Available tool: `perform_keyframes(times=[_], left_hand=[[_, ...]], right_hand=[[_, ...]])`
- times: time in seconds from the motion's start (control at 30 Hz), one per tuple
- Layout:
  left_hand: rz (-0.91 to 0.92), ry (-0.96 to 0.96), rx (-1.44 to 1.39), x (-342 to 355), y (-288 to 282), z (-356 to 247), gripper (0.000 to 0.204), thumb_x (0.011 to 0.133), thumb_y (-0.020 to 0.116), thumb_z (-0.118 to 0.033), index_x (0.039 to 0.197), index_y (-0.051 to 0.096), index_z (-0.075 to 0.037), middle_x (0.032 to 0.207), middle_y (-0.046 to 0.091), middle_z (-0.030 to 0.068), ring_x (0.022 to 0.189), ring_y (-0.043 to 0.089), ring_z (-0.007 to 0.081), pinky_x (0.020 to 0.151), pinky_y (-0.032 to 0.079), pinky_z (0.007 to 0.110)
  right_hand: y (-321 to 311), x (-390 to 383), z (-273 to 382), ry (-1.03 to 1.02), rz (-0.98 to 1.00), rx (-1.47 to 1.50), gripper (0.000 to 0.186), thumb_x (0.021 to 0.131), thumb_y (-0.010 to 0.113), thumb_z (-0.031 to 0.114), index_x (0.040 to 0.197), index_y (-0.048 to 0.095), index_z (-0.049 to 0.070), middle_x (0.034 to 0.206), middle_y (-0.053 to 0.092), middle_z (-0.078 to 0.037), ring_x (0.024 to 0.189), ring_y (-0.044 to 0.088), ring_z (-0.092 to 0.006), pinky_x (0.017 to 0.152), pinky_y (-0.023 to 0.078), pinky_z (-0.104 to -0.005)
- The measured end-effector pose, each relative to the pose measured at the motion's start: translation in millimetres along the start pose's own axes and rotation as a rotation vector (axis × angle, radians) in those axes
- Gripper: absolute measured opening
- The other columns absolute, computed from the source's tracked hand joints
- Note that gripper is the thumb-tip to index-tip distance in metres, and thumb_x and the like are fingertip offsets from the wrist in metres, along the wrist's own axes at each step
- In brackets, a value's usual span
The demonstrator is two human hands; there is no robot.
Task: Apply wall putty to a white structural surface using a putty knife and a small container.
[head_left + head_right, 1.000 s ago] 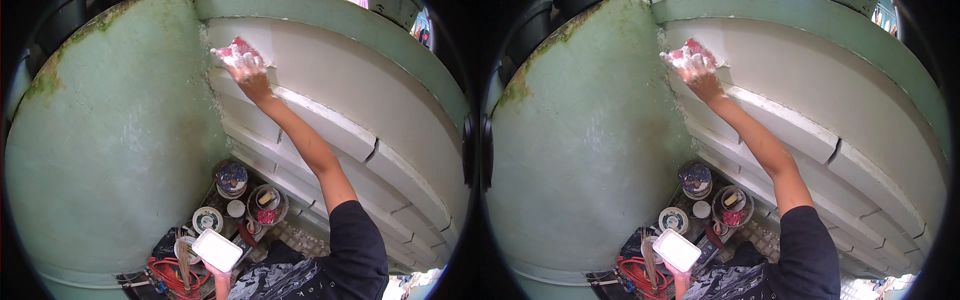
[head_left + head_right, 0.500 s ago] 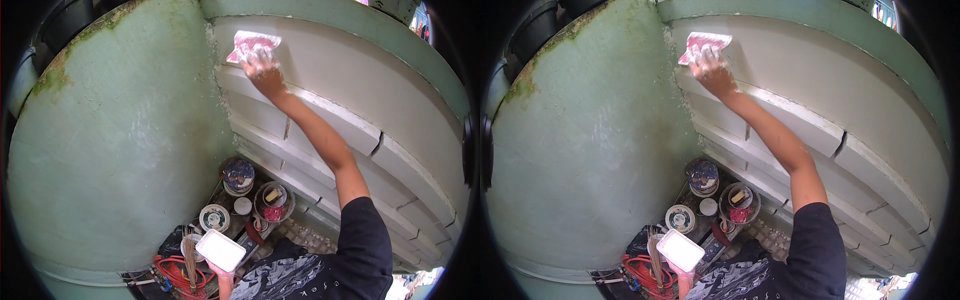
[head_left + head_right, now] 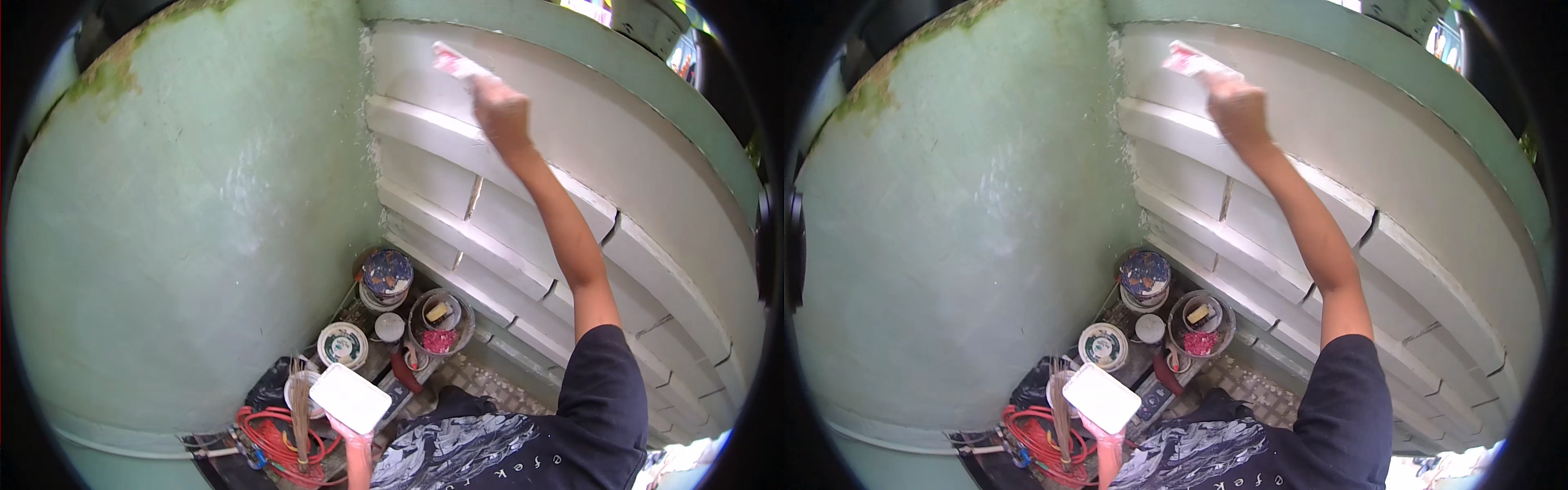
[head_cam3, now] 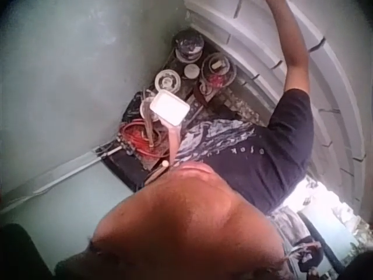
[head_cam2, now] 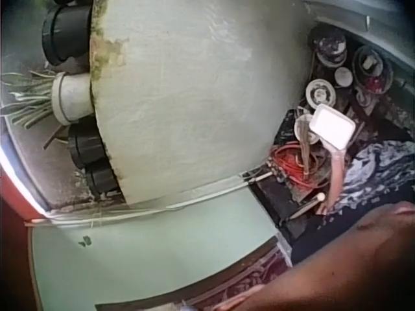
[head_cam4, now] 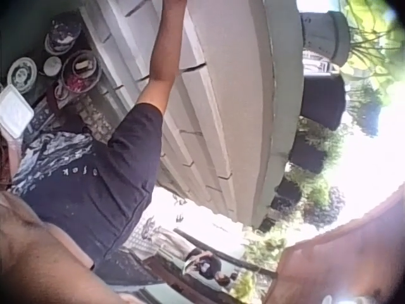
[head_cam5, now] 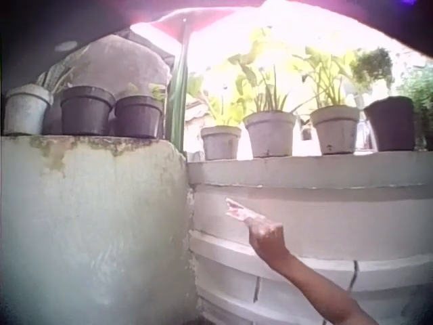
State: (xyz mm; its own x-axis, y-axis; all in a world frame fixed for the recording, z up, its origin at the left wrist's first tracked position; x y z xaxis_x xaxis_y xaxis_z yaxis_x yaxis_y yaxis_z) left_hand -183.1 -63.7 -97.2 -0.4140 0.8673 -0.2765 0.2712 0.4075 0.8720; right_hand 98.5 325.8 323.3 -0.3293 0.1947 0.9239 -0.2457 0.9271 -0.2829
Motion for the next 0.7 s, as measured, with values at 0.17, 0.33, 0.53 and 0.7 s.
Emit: perform_keyframes(times=[0.17,0.33,0.53,0.7], left_hand=[[-0.017,-0.017,-0.021,2.6,-24.4,-5.1,0.065,0.093,0.034,-0.057,0.142,0.040,-0.015,0.140,0.047,0.0049,0.124,0.050,0.0325,0.104,0.039,0.051],[-0.032,-0.033,-0.066,0.5,-45.8,0.0,0.066,0.092,0.035,-0.057,0.143,0.039,-0.014,0.140,0.047,0.0049,0.124,0.049,0.0328,0.105,0.038,0.051],[-0.022,-0.026,-0.045,-0.1,-43.3,1.2,0.066,0.092,0.036,-0.057,0.143,0.038,-0.015,0.141,0.047,0.0046,0.125,0.048,0.0326,0.105,0.038,0.050],[-0.025,-0.017,-0.043,-3.4,-33.0,4.8,0.066,0.092,0.036,-0.057,0.142,0.039,-0.014,0.140,0.048,0.0042,0.125,0.049,0.0316,0.105,0.039,0.049]], right_hand=[[-38.8,12.3,-10.2,0.151,0.046,0.312,0.029,0.080,0.057,0.005,0.109,0.060,0.005,0.083,0.066,-0.020,0.073,0.064,-0.0370,0.067,0.052,-0.0452],[20.0,-13.9,-4.0,-0.104,0.331,0.081,0.039,0.076,0.054,0.004,0.114,0.058,0.007,0.084,0.065,-0.018,0.075,0.065,-0.0346,0.067,0.053,-0.0452],[7.2,25.8,0.0,-0.064,0.279,-0.007,0.036,0.075,0.055,0.000,0.109,0.060,0.010,0.083,0.066,-0.013,0.071,0.066,-0.0316,0.059,0.054,-0.0432],[-13.4,37.4,16.6,-0.298,-0.065,-0.020,0.019,0.076,0.058,0.002,0.093,0.062,0.009,0.090,0.067,-0.011,0.075,0.067,-0.0257,0.060,0.055,-0.0391]])
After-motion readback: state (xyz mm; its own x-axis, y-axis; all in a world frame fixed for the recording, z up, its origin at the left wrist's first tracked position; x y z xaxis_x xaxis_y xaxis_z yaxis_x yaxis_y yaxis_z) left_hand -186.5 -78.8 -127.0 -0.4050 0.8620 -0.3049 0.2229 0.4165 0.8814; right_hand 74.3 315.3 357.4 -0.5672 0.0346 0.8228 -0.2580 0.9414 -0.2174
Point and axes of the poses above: each hand's wrist, its own x-axis towards the middle knuckle, its own y-axis out of the palm, z = x × y, the point moved 4 cm from there along x, towards the middle knuckle
